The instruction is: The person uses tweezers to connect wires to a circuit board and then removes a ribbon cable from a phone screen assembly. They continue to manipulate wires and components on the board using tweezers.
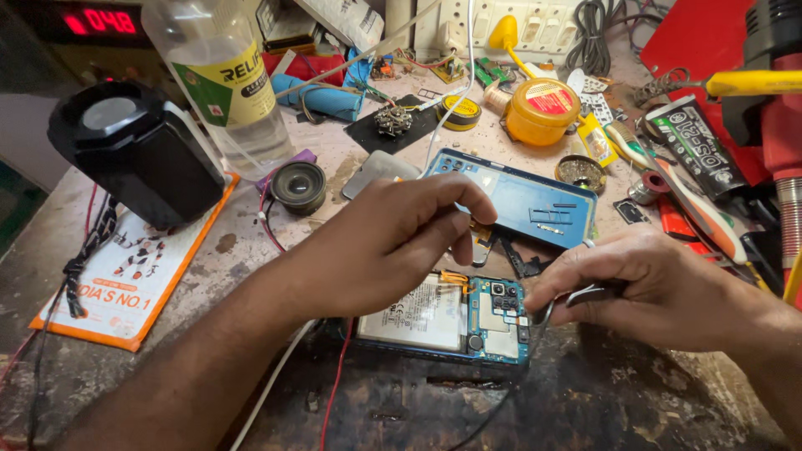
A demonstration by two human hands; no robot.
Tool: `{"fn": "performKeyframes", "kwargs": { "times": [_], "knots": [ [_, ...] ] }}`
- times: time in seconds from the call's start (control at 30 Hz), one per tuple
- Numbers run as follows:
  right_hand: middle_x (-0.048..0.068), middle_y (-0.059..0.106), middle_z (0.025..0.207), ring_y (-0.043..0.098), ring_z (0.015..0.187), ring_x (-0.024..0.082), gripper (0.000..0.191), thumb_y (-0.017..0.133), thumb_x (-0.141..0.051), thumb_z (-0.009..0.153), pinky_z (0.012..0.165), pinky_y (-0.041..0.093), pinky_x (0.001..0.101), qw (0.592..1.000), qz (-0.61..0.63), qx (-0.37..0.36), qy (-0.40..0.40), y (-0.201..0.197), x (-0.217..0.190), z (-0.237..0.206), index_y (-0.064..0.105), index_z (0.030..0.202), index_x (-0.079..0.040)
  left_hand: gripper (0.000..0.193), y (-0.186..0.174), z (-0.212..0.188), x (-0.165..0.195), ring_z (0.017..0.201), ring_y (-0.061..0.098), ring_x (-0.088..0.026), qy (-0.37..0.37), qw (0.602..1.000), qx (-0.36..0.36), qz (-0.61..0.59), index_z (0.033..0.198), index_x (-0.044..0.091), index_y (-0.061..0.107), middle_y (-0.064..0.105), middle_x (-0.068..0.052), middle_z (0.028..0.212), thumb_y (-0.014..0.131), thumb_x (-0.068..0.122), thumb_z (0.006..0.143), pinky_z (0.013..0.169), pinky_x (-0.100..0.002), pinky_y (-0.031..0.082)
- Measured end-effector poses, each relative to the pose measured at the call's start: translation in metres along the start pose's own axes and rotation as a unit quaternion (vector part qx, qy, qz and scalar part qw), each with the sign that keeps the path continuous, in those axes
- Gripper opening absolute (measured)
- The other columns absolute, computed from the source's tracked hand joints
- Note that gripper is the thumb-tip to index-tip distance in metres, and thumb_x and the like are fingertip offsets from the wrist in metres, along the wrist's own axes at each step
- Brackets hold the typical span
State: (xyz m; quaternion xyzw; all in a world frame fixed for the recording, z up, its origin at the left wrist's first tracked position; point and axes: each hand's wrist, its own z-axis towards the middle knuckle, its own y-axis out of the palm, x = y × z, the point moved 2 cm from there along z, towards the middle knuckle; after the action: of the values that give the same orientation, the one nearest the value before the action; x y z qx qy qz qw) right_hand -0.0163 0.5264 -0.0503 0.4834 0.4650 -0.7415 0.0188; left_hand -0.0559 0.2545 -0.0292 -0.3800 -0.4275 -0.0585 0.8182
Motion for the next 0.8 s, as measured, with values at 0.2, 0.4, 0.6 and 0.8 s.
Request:
{"fn": "performKeyframes", "kwargs": {
  "times": [0.2,0.4,0.6,0.8],
  "knots": [
    [0.002,0.078,0.104,0.075,0.099,0.014,0.034,0.067,0.007,0.080,0.085,0.062,0.0280,0.999,-0.016,-0.015,-0.024,0.0008,0.0087,-0.0007,0.076,0.109,-0.007,0.019,0.0025,0.0012,-0.0011,0.062,0.063,-0.008,-0.007,1.000,-0.007,-0.022,0.110,0.008,0.068,0.073,-0.001,0.075,0.052,0.016,0.103,0.054,-0.029,0.048],
    [0.006,0.082,0.106,0.076,0.096,0.016,0.029,0.071,0.005,0.083,0.082,0.065,0.0287,0.999,0.043,-0.010,-0.023,0.0038,0.0061,0.0018,0.076,0.109,-0.006,0.020,0.0051,0.0012,0.0018,0.056,0.061,-0.009,-0.043,0.998,-0.041,-0.028,0.108,0.010,0.068,0.072,-0.001,0.070,0.051,0.016,0.100,0.051,-0.029,0.047],
    [0.004,0.081,0.102,0.075,0.095,0.014,0.030,0.071,0.007,0.081,0.082,0.062,0.0267,0.999,-0.018,-0.004,-0.038,0.0051,0.0033,0.0032,0.076,0.108,-0.006,0.021,0.0054,0.0021,0.0016,0.053,0.061,-0.009,-0.056,0.997,-0.045,-0.034,0.109,0.010,0.068,0.072,-0.001,0.069,0.050,0.017,0.100,0.049,-0.030,0.047],
    [0.002,0.080,0.095,0.075,0.087,0.012,0.039,0.062,0.011,0.077,0.075,0.064,0.0244,1.000,0.006,-0.012,-0.004,0.0088,0.0078,0.0049,0.076,0.109,-0.006,0.020,0.0040,0.0012,-0.0025,0.054,0.063,-0.009,-0.043,0.998,-0.037,-0.033,0.108,0.010,0.067,0.071,-0.002,0.069,0.050,0.017,0.101,0.050,-0.030,0.049]
  ]
}}
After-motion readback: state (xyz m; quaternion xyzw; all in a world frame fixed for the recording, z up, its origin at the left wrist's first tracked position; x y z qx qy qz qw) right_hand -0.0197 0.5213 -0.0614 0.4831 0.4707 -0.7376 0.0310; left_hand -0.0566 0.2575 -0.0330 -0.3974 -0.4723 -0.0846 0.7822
